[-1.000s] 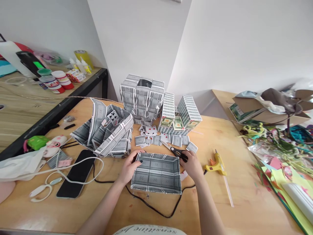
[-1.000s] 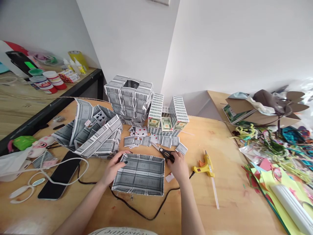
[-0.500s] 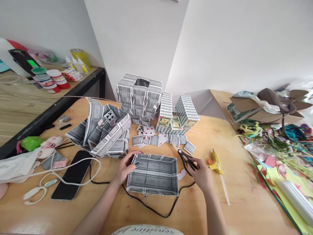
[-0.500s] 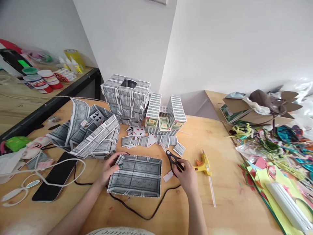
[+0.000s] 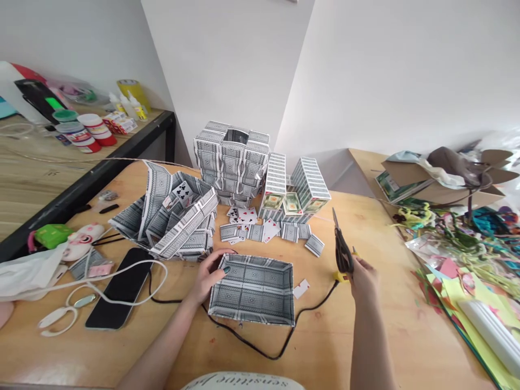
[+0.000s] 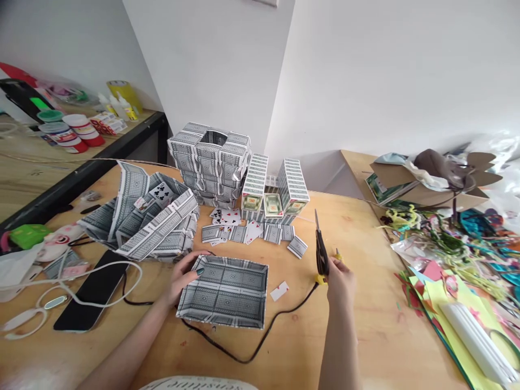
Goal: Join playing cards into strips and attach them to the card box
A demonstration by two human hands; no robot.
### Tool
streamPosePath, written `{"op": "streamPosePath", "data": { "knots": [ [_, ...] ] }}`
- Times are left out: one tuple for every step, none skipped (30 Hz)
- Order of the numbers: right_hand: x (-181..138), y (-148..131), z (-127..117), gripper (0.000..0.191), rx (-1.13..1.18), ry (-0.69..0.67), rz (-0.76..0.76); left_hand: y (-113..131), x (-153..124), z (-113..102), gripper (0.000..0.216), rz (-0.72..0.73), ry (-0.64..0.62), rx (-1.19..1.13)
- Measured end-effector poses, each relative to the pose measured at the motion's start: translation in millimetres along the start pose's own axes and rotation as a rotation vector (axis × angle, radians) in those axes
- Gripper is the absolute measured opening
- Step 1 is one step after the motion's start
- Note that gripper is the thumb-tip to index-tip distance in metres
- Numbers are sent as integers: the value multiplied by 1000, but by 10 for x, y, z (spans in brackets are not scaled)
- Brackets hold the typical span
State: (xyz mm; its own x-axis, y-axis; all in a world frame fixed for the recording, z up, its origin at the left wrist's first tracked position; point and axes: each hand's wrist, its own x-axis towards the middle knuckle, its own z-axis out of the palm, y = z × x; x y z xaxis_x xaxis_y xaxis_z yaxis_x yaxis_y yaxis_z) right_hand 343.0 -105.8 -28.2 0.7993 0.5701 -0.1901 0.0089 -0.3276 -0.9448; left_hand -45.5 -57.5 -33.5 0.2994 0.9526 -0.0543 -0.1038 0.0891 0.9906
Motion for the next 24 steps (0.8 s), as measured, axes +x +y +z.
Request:
{"op": "streamPosePath", "data": {
  "knots": [
    [80, -62, 83, 29, -39, 33, 10, 0, 0, 0, 38, -3, 1, -1],
    [161, -126, 174, 30, -84, 48, 13, 0, 1, 1, 39, -4, 4, -2],
    [242, -187, 268, 29, -126, 70, -7, -1, 1, 2, 39, -4, 8, -5],
    [321, -243, 361, 30, -206, 78, -36, -2, 2, 4, 39, -2, 9, -8],
    [394, -292, 449, 31, -337, 80, -79, -3, 3, 5, 39, 1, 11, -13],
    [461, -332, 530, 32, -481, 68, -130, -4, 5, 7, 39, 2, 11, -19],
    [517, -362, 602, 31, -541, 60, -158, -4, 6, 7, 39, -1, 10, -23],
    [562, -382, 664, 29, -592, 47, -187, -5, 7, 7, 38, -4, 10, -27],
    [594, -393, 714, 27, -629, 32, -213, -6, 7, 8, 38, -7, 13, -29],
    [612, -397, 754, 24, -650, 19, -233, -6, 6, 9, 38, -10, 18, -29],
    [617, -394, 780, 22, -676, 6, -255, -6, 4, 11, 37, -15, 25, -27],
    [608, -387, 794, 21, -699, -4, -274, -5, 2, 15, 37, -21, 33, -24],
    [586, -375, 795, 20, -716, -11, -288, -3, 0, 23, 36, -26, 43, -23],
    [552, -358, 784, 21, -731, -11, -303, 1, -2, 33, 35, -33, 51, -22],
    [509, -336, 763, 23, -744, -7, -321, 5, -4, 47, 34, -38, 59, -22],
    [457, -308, 734, 24, -757, -8, -342, 11, -4, 63, 33, -41, 66, -23],
    [400, -273, 700, 26, -779, -14, -379, 17, -2, 81, 32, -41, 79, -22],
    [341, -231, 665, 27, -789, -46, -416, 23, 0, 100, 32, -38, 93, -20],
    [283, -183, 634, 29, -787, -127, -447, 30, 4, 118, 31, -34, 109, -18],
    [229, -131, 608, 33, -777, -207, -482, 35, 9, 134, 31, -29, 124, -18],
    [182, -76, 589, 37, -769, -277, -520, 39, 14, 147, 31, -24, 135, -22],
    [144, -23, 578, 41, -765, -324, -555, 42, 18, 157, 32, -23, 140, -28],
    [116, 27, 575, 45, -766, -340, -581, 43, 22, 162, 32, -26, 140, -34],
    [98, 70, 578, 47, -773, -334, -598, 42, 24, 164, 33, -33, 133, -40]
  ]
}}
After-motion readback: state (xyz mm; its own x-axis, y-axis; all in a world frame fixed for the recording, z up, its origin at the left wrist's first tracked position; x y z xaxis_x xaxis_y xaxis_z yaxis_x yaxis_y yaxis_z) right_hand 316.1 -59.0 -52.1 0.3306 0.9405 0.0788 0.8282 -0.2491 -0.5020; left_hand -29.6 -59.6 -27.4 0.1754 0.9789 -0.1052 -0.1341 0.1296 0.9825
